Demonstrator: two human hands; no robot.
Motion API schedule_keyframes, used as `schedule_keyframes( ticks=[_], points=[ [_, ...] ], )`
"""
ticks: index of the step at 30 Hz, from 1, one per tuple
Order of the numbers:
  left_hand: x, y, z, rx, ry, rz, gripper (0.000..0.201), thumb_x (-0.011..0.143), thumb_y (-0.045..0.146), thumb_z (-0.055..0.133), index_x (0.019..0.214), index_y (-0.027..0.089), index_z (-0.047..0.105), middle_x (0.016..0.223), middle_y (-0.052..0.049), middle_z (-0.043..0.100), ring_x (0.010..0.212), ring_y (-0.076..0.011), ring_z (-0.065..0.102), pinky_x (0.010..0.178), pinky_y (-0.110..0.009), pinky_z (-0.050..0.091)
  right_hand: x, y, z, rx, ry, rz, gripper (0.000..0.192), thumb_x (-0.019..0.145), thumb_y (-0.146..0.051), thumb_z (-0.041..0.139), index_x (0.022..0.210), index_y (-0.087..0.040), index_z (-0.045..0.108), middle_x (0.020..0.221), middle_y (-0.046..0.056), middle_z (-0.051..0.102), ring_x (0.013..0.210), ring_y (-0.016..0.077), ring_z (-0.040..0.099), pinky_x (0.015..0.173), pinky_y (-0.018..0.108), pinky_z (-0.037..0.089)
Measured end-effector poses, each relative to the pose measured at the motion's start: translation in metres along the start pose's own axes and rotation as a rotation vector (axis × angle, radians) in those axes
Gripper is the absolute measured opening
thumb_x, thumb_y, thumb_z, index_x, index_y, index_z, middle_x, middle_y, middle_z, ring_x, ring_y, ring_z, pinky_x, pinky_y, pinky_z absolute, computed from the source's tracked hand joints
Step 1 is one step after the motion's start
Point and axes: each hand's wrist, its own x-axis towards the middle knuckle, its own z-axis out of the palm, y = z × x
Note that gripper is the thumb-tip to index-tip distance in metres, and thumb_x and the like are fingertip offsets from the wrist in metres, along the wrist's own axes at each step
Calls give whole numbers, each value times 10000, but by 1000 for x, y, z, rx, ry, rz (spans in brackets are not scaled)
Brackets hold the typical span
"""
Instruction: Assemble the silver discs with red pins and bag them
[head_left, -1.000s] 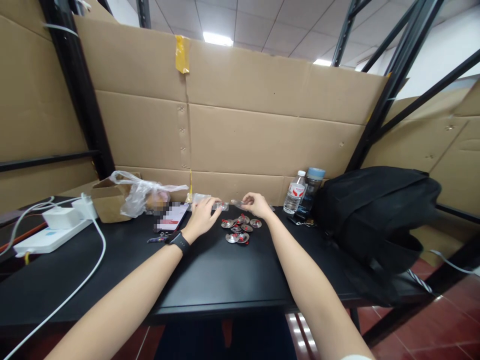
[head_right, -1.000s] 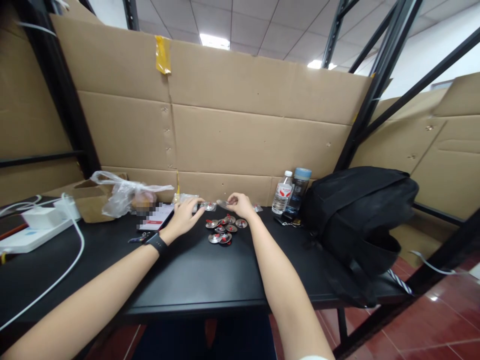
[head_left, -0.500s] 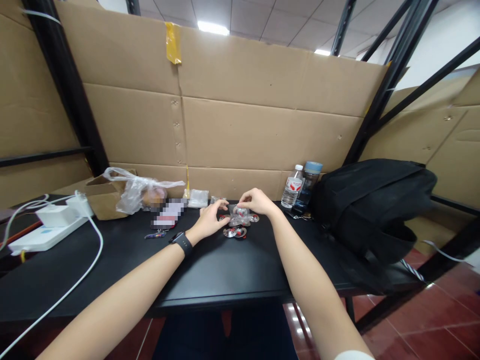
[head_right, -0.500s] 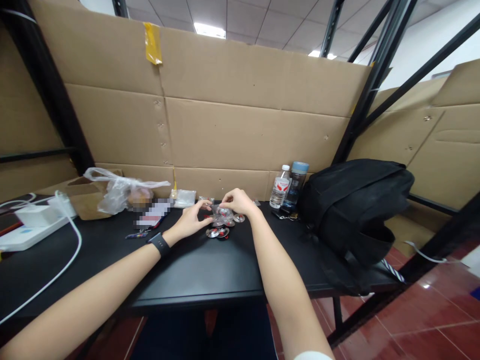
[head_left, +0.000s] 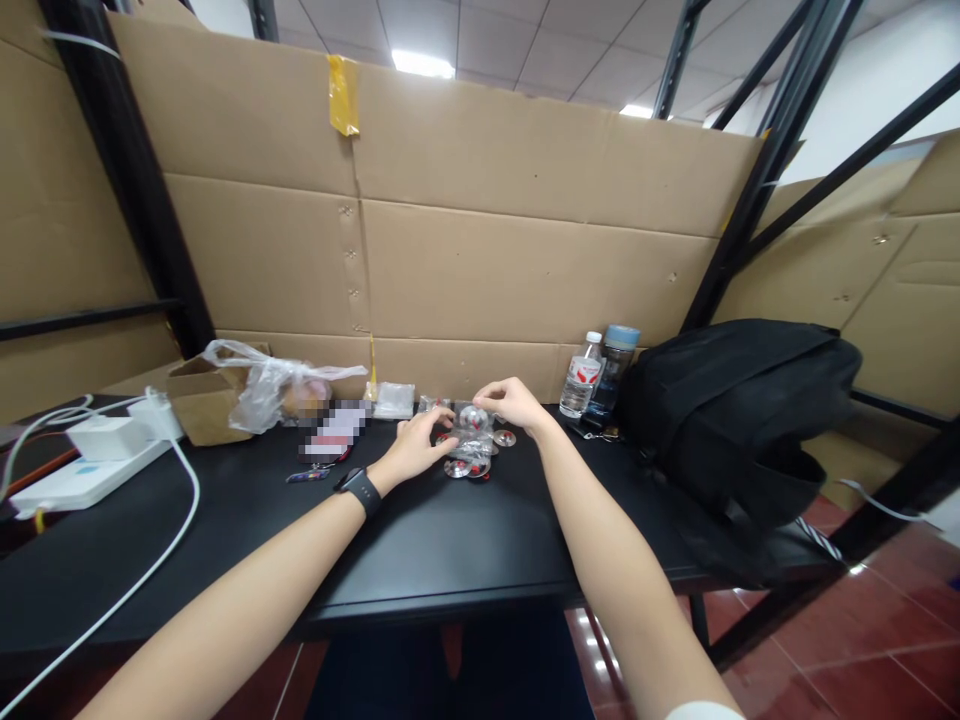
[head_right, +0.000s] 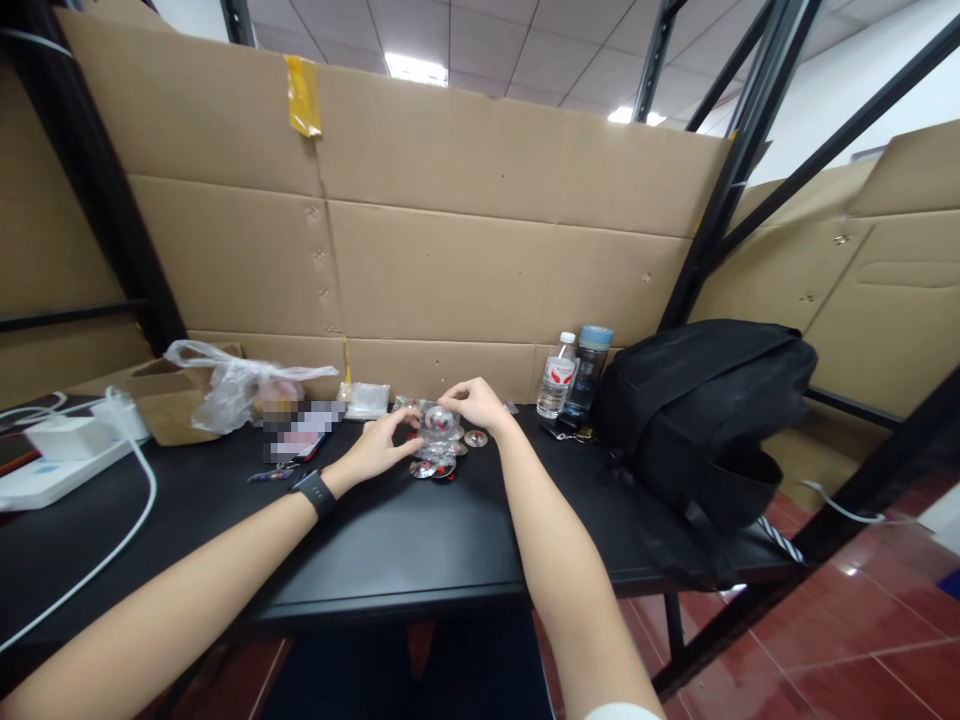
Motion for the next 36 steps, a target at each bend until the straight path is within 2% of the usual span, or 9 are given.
schedule_keyframes(
  ticks=[5,10,16,19,23,26,30,33,36],
  points=[
    [-1,-2,1,38,-15,-4,410,871,414,659,1248,282,564,1174,-46,708,1148,-273,629,978,-425,432,0,-3,0,59,37,19,274,714,-409,779,800,-149,786,875,76,775,775,192,671,705,283,504],
    [-2,-4,2,49,-27,-28,448,903,415,613,1319,279,516,1187,-52,699,1150,-275,622,955,-424,442,2,-8,1,151,224,58,308,775,-463,699,802,-156,710,764,50,730,656,155,630,567,239,450],
    [-4,7,-6,220,188,88,709,839,346,695,1474,269,390,1475,-131,495,1371,-320,449,1097,-478,357,6,-1,9,201,415,130,300,828,-489,643,836,-191,613,772,40,710,549,140,617,470,228,427],
    [-3,13,-13,329,179,166,563,872,274,667,1411,286,505,1486,-124,500,1393,-329,425,1111,-485,325,9,0,24,235,357,151,311,835,-508,650,830,-201,601,709,33,676,543,163,640,452,242,432],
    [0,9,-19,346,92,285,302,986,273,520,1256,303,653,1364,-86,634,1284,-290,550,1069,-471,329,9,-5,43,272,280,144,339,823,-540,657,829,-212,572,712,26,661,531,159,643,445,248,440],
    [2,-3,-24,345,89,298,340,1044,284,399,1210,315,694,1284,-60,698,1181,-257,620,1041,-468,321,8,-8,51,260,228,80,358,759,-509,726,909,-218,581,739,10,667,561,158,651,486,247,471],
    [6,-18,-34,370,89,262,381,1045,265,376,1227,321,705,1258,-58,720,1141,-251,635,1008,-458,328,10,-7,56,209,229,22,397,703,-409,769,992,-212,581,760,-2,678,622,169,672,593,272,533],
    [9,-24,-42,410,68,228,378,1029,246,400,1241,331,701,1278,-52,712,1156,-253,617,1005,-461,321,18,-8,58,101,297,-9,291,813,-383,668,1037,-210,600,820,22,711,704,177,702,707,294,563],
    [11,-31,-49,482,141,101,402,1024,221,380,1288,325,665,1377,-52,652,1224,-263,560,1026,-489,292,31,-5,58,-46,307,-93,243,917,-326,548,1111,-205,631,998,56,745,904,173,714,864,289,545]
  ],
)
